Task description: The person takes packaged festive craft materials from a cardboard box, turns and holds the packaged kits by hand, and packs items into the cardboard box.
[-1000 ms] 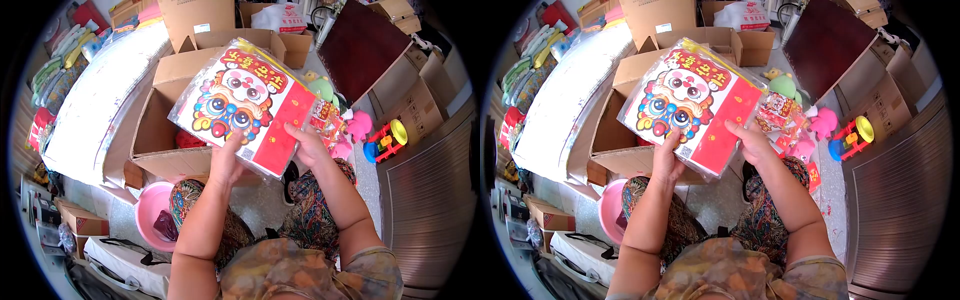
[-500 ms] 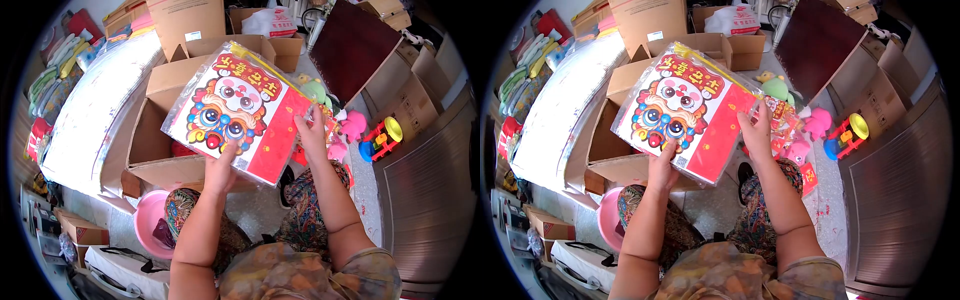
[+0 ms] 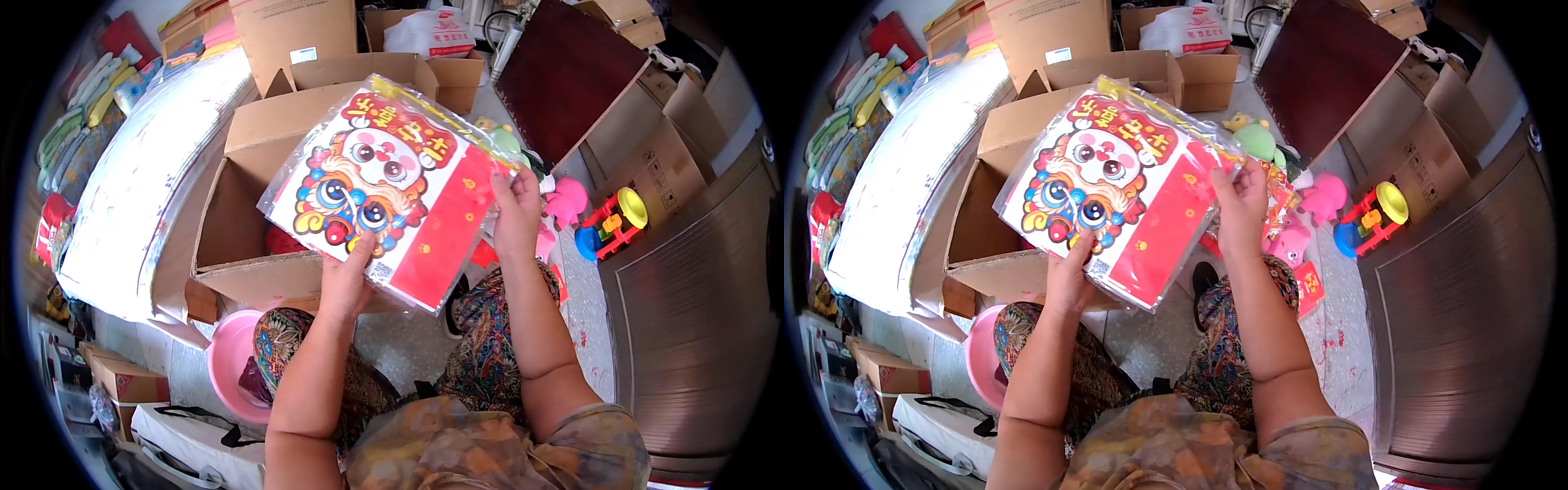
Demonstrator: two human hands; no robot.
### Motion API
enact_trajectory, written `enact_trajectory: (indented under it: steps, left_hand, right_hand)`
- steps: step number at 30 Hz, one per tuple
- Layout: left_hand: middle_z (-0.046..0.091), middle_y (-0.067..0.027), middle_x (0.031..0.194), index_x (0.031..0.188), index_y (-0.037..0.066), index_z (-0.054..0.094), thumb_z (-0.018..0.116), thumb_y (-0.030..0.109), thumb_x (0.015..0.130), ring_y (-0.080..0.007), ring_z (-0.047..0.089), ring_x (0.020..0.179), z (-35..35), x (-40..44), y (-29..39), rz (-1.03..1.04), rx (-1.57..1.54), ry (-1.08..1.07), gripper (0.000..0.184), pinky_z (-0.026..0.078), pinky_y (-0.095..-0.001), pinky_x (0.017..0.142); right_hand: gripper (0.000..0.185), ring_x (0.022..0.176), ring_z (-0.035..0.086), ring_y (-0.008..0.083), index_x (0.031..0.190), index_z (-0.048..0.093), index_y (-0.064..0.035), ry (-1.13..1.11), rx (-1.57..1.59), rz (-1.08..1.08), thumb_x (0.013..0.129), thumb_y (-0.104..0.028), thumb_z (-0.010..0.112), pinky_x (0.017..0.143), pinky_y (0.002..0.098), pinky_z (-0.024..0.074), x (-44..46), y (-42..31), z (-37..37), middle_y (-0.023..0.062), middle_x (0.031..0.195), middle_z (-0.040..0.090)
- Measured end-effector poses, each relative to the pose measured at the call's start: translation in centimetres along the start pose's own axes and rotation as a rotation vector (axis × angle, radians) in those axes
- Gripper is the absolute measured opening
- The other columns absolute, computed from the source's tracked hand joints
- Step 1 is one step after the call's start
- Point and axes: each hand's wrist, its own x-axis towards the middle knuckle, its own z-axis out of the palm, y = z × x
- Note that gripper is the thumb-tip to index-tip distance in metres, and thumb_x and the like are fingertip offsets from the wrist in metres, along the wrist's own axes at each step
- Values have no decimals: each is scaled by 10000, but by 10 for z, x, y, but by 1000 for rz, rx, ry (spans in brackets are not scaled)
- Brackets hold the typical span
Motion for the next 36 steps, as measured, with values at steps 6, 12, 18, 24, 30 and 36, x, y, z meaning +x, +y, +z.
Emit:
enact_trajectory:
  steps: [6,12,18,24,30,36]
  left_hand:
    - [514,-90,1081,1140,28,397,521,94,826,-174,518,965,-2,1,-7,-6,14,-68,344,429,-325,829]
    - [524,-60,1067,1127,37,428,497,117,846,-156,512,957,-8,7,-14,-16,-69,-43,300,429,-327,813]
    - [507,-104,1073,1126,-2,407,441,134,873,-197,516,959,-1,7,1,-99,-98,20,289,451,-362,819]
    - [523,-107,1058,1114,-5,422,453,136,867,-199,536,930,-11,11,14,-113,-80,48,286,467,-347,779]
    - [556,-90,1011,1086,-2,465,484,179,860,-163,549,887,-10,8,8,-195,100,-30,290,465,-311,758]
    - [543,-77,1030,1148,8,415,429,261,884,-145,541,896,-3,-3,3,-349,150,-207,366,463,-300,760]
  right_hand:
    - [379,1004,505,219,1150,407,-38,-61,314,491,798,-64,544,847,378,427,-14,-13,17,87,1089,516]
    - [346,1058,468,248,1146,429,-48,-25,535,512,850,-218,484,925,437,346,12,-7,3,103,1146,492]
    - [354,1070,462,241,1151,427,-28,-55,501,380,858,-222,466,916,424,358,58,-43,-37,114,1166,483]
    - [427,1055,482,234,1183,396,-1,-543,213,364,823,-197,515,910,384,375,105,-123,-55,125,1142,499]
    - [406,795,567,128,1091,489,8,-939,-414,274,733,-141,608,704,243,461,107,-157,10,64,913,587]
    - [342,678,535,63,958,552,42,-1333,-887,446,686,-154,615,586,200,432,81,-120,81,18,784,588]
